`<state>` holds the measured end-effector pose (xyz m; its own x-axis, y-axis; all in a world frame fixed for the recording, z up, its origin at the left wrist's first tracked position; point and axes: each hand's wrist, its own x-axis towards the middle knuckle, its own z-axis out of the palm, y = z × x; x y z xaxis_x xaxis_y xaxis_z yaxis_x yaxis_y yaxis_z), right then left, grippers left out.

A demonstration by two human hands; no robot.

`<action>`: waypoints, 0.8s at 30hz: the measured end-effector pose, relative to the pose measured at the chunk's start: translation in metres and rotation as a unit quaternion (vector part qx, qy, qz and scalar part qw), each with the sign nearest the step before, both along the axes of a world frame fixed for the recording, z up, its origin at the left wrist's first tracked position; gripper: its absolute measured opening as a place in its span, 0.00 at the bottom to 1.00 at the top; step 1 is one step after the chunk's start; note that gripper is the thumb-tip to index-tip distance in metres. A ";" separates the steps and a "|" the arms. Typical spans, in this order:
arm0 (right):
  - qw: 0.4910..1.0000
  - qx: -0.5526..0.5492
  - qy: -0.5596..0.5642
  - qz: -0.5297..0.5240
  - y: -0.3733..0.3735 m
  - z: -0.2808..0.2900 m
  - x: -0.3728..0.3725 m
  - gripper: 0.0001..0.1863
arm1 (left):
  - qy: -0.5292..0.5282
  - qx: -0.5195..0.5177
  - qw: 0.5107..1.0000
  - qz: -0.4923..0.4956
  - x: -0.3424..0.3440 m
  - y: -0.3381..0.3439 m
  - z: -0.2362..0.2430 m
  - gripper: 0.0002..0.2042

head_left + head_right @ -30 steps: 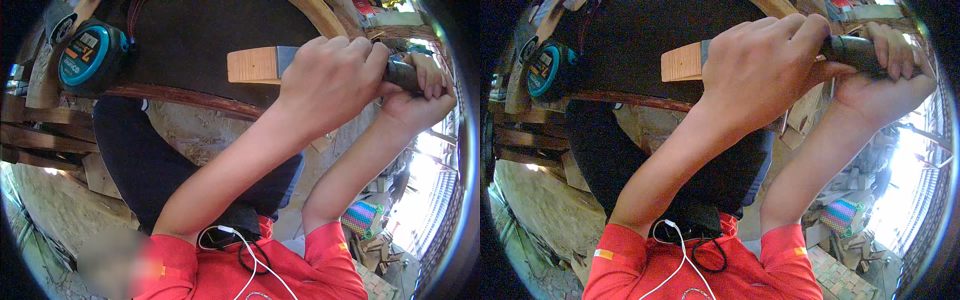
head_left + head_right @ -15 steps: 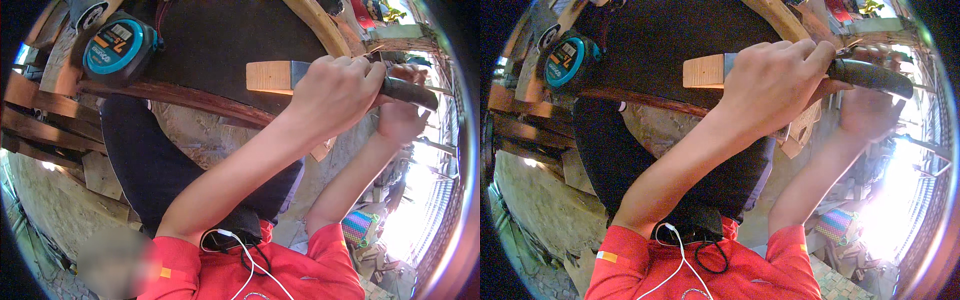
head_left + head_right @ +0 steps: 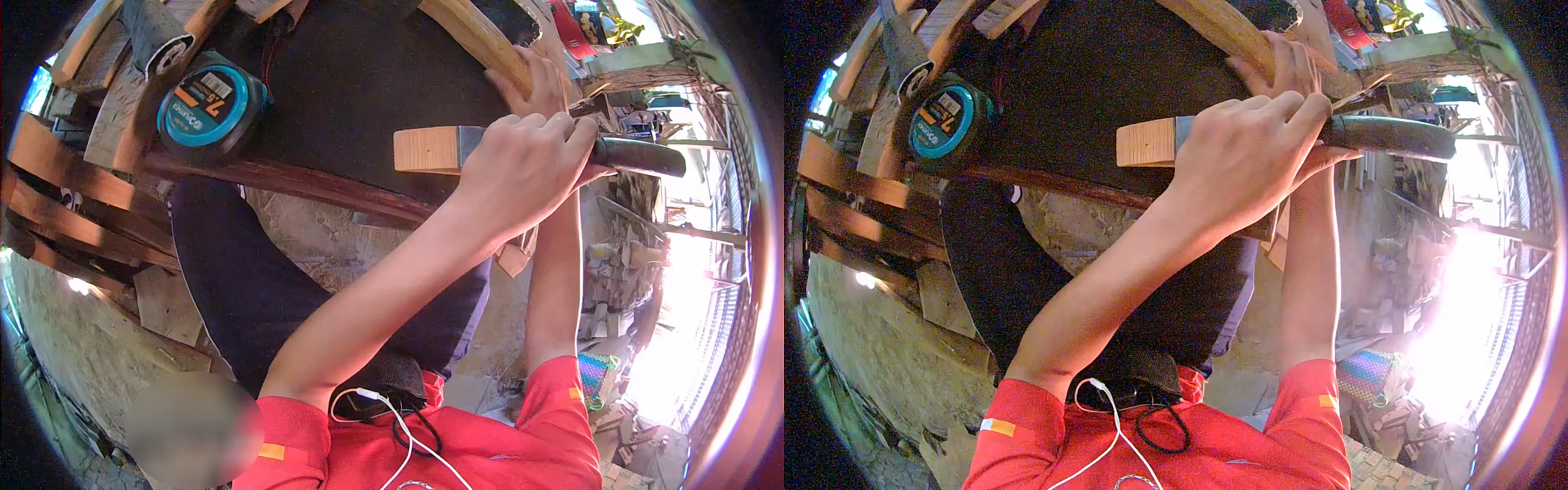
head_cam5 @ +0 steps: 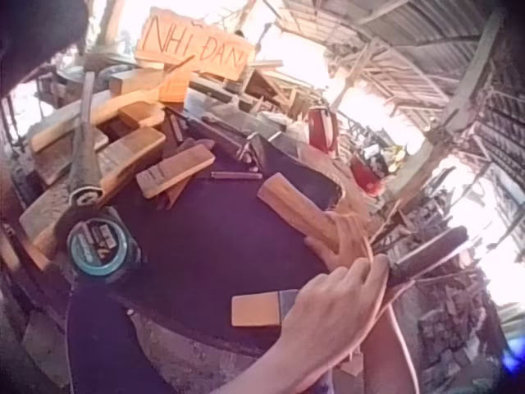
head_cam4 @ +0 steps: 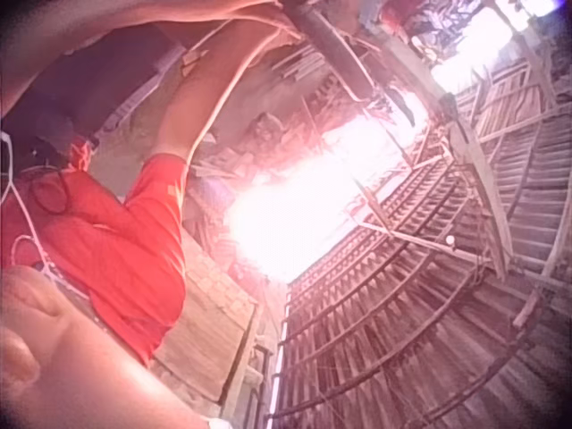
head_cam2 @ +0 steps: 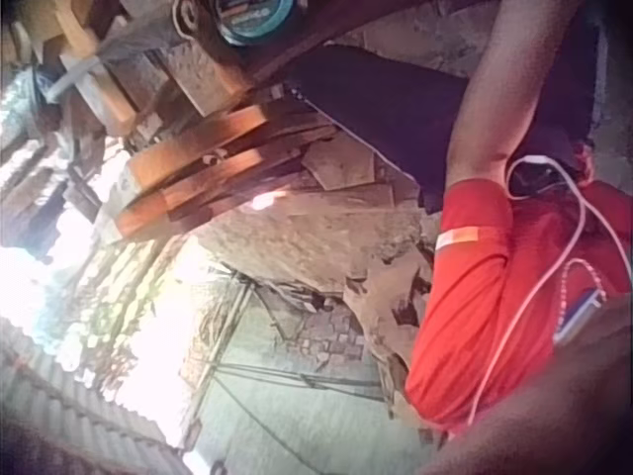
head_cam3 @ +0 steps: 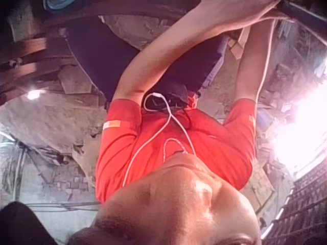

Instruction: Measure, cut, and sand small wooden blocks in a workshop.

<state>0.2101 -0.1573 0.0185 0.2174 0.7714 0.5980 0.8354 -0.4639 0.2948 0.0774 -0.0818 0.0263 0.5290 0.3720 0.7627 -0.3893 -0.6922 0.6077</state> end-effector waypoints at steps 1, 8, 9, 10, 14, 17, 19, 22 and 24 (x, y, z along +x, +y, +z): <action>0.998 -0.047 -0.044 0.000 -0.005 -0.002 0.004 0.23 | 0.008 0.006 1.000 0.003 0.000 0.000 0.000 0.19; 0.812 0.283 0.511 -0.015 -0.081 0.014 0.005 0.20 | -0.011 -0.012 1.000 0.004 0.000 -0.001 0.000 0.18; 0.798 0.351 0.486 -0.065 -0.090 0.023 0.001 0.23 | -0.004 -0.015 1.000 -0.006 0.001 -0.001 0.000 0.18; 0.786 0.405 0.454 -0.111 -0.100 0.034 -0.004 0.27 | 0.002 -0.018 1.000 -0.015 0.001 -0.001 0.000 0.18; 0.645 0.569 0.490 -0.141 -0.153 0.079 -0.030 0.32 | 0.008 -0.027 0.999 -0.022 0.000 -0.001 0.001 0.19; 0.752 0.504 0.405 -0.128 -0.182 0.097 -0.038 0.34 | -0.007 -0.045 0.999 -0.027 0.000 -0.002 0.001 0.19; 0.762 0.463 0.447 -0.078 -0.187 0.100 -0.048 0.28 | -0.024 -0.042 0.999 -0.014 0.001 -0.002 0.000 0.19; 0.784 0.417 0.453 -0.082 -0.177 0.104 -0.069 0.28 | -0.018 -0.035 0.999 -0.029 0.002 -0.002 -0.001 0.19; 0.822 0.387 0.386 -0.160 -0.169 0.108 -0.083 0.29 | -0.019 -0.036 0.999 -0.027 0.003 -0.002 -0.002 0.19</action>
<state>0.1271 -0.3261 0.1265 0.8804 0.0535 0.4713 0.4332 -0.4951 -0.7531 0.0800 -0.0834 0.0247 0.5206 0.3994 0.7546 -0.4483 -0.6243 0.6397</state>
